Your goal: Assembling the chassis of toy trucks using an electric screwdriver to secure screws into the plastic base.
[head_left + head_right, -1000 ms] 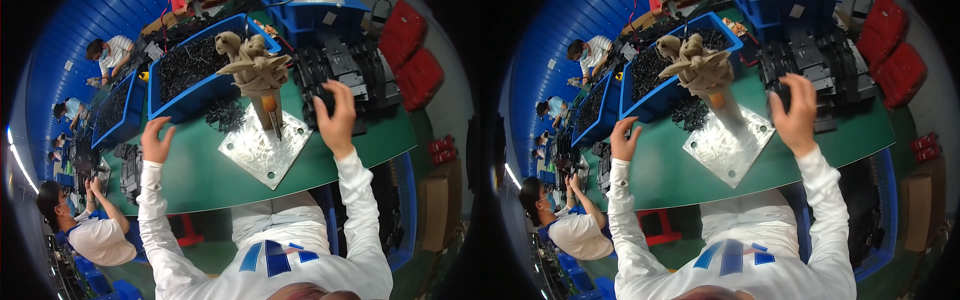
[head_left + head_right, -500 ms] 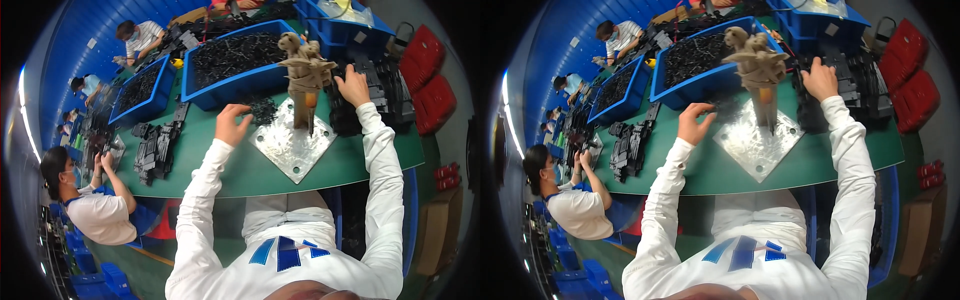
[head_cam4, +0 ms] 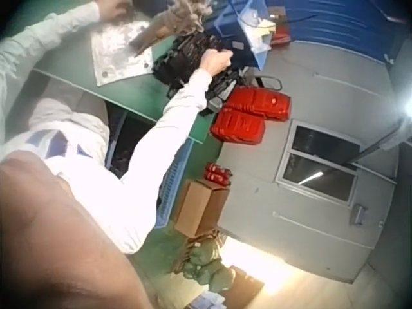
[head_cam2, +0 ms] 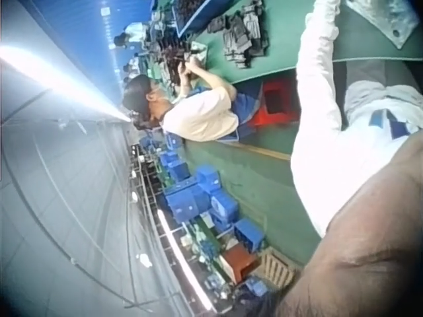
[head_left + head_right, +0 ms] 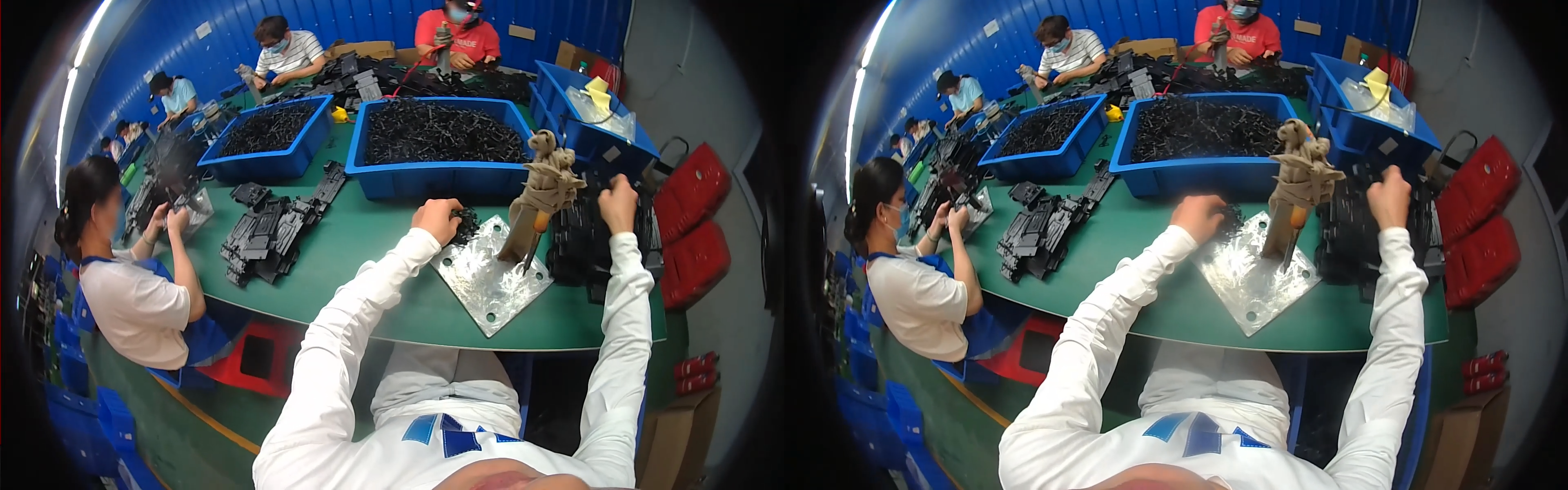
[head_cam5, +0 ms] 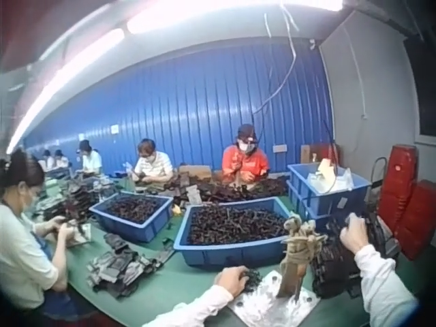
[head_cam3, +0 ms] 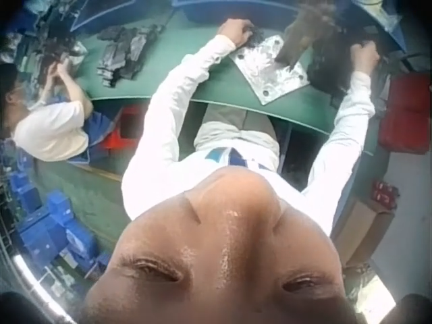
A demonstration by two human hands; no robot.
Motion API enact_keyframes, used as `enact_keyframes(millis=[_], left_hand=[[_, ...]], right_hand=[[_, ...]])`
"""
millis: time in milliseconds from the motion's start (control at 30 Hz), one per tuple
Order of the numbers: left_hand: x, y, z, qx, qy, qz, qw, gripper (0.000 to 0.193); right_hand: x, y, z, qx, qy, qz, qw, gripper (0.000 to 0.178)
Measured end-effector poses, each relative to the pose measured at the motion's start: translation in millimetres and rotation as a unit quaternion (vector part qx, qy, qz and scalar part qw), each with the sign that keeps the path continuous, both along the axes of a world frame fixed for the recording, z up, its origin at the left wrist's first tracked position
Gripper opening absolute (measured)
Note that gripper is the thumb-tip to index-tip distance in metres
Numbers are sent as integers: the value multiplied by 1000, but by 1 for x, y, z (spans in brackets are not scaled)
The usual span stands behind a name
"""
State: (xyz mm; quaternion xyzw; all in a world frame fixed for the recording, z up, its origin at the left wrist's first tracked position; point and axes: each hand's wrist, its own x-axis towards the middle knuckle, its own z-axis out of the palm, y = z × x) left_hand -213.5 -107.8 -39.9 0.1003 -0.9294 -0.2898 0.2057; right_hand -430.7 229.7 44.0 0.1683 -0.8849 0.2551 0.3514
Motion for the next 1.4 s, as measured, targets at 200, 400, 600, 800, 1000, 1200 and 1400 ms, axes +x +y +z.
enact_keyframes(millis=[200, 400, 600, 800, 1000, 1200, 1400], left_hand=[[19, -15, 2, 7, 56, 57, 997, 25], [19, -45, -14, 149, 67, 69, 984, 32], [51, -63, 3, 282, -209, 29, 936, 37], [93, -52, 1, 156, -247, 30, 956, 35], [110, -24, 3, -1, -14, -65, 998, 27], [106, -15, -6, 74, -46, -52, 995, 20], [141, 24, 21, 494, -6, -164, 854, 15]], right_hand=[[-7, 78, 1, -469, -226, 151, 840, 33], [97, 111, -12, -593, -428, 446, 515, 37], [264, 48, -51, -565, -599, 351, 447, 50], [353, 23, -92, -518, -762, 348, 173, 87], [366, -3, -79, -473, -770, 367, 222, 73], [350, -6, -72, -427, -742, 385, 344, 54], [343, -16, -59, -487, -670, 388, 404, 57]])
